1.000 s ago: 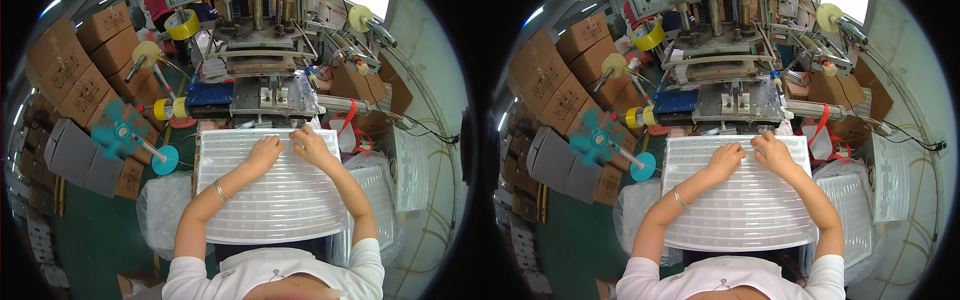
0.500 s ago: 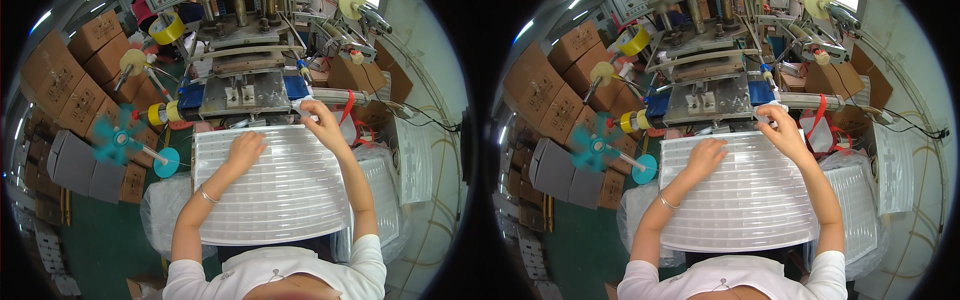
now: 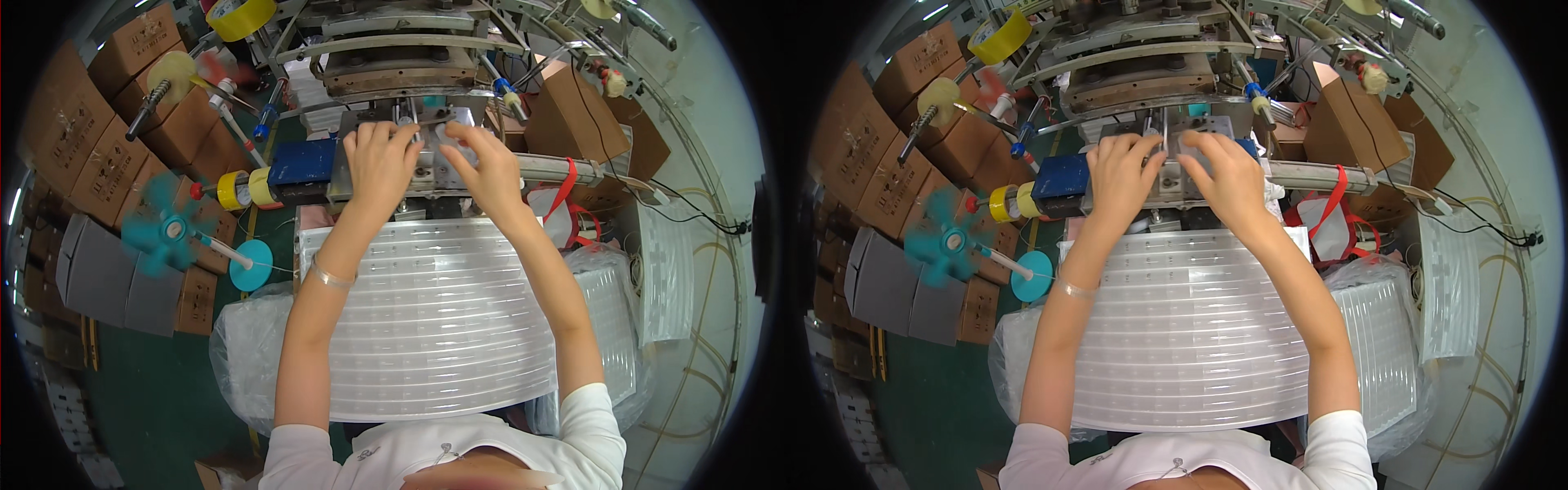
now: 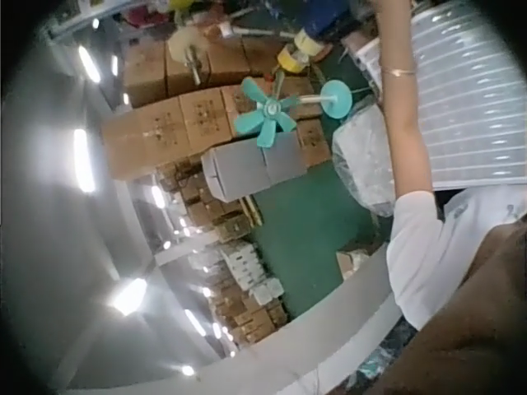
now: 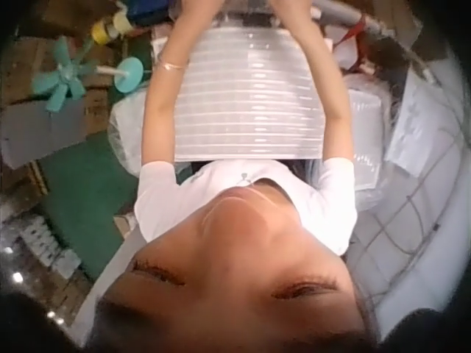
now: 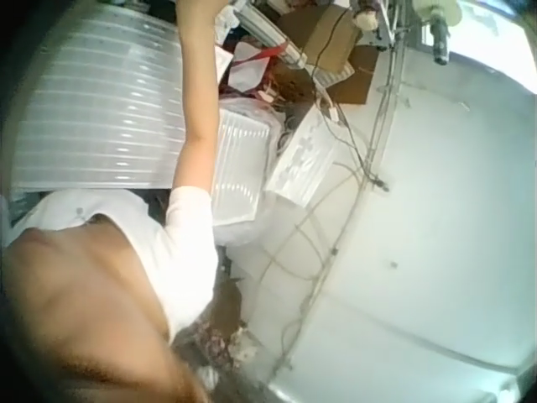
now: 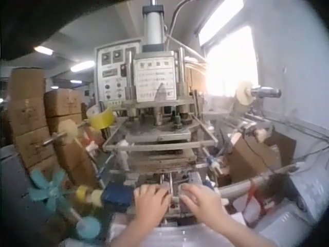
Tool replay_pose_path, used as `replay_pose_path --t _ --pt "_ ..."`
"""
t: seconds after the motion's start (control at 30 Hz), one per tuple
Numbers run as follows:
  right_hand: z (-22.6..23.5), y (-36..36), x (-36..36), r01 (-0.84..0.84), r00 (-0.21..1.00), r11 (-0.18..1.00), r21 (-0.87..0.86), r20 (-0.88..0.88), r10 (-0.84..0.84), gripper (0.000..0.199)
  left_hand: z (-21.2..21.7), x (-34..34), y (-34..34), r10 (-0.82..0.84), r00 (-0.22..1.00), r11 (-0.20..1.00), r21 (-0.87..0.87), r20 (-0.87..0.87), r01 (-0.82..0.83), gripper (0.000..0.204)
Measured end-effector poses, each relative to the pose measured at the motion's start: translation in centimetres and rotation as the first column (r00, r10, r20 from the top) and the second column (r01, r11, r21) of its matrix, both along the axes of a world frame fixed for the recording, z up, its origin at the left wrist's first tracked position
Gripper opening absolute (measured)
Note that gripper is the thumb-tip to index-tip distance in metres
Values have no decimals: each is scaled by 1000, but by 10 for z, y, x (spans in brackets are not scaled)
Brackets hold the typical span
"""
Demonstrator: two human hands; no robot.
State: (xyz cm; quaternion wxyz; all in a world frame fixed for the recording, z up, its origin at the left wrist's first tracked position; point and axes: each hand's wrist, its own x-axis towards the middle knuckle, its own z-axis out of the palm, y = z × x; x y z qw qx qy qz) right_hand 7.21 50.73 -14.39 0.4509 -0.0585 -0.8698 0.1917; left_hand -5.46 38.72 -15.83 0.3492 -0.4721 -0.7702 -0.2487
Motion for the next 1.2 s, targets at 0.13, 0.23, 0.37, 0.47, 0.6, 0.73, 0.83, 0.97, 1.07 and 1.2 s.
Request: replay_pose_path --t 0.13,0.23,0.37,0.47,0.6,0.73,0.83,0.97,1.07,1.2 --pt "-6 6 -37 105 989 950 295 65 -130 19 6 36 -44 -223 971 966 155 90 208 28" --pt "-13 16 -51 176 974 955 239 100 -205 19 5 46 -72 -270 909 962 128 318 241 25" --pt "-16 14 -50 162 965 973 164 182 -191 29 -9 55 -82 -342 838 940 165 425 300 24" --pt "-26 10 -42 157 988 982 104 -7 -157 36 -14 63 -90 -374 834 927 135 406 350 24" --pt "-33 16 9 106 991 981 -164 101 -90 40 -19 66 -100 -395 804 918 168 444 359 23" --pt "-25 26 51 105 984 937 -334 169 -50 22 -12 72 -98 -384 738 918 142 555 370 23" --pt "-27 24 69 69 974 952 -299 227 1 17 -6 75 -98 -385 728 920 176 567 350 25" --pt "-41 13 89 -77 873 995 -71 477 101 20 -3 81 -103 -417 725 907 196 548 374 25" --pt "-71 -1 97 -204 747 969 138 662 63 25 -1 88 -115 -421 767 907 233 484 351 24" --pt "-107 -2 106 -263 740 881 392 668 -76 26 -8 100 -126 -447 751 894 269 485 359 20"
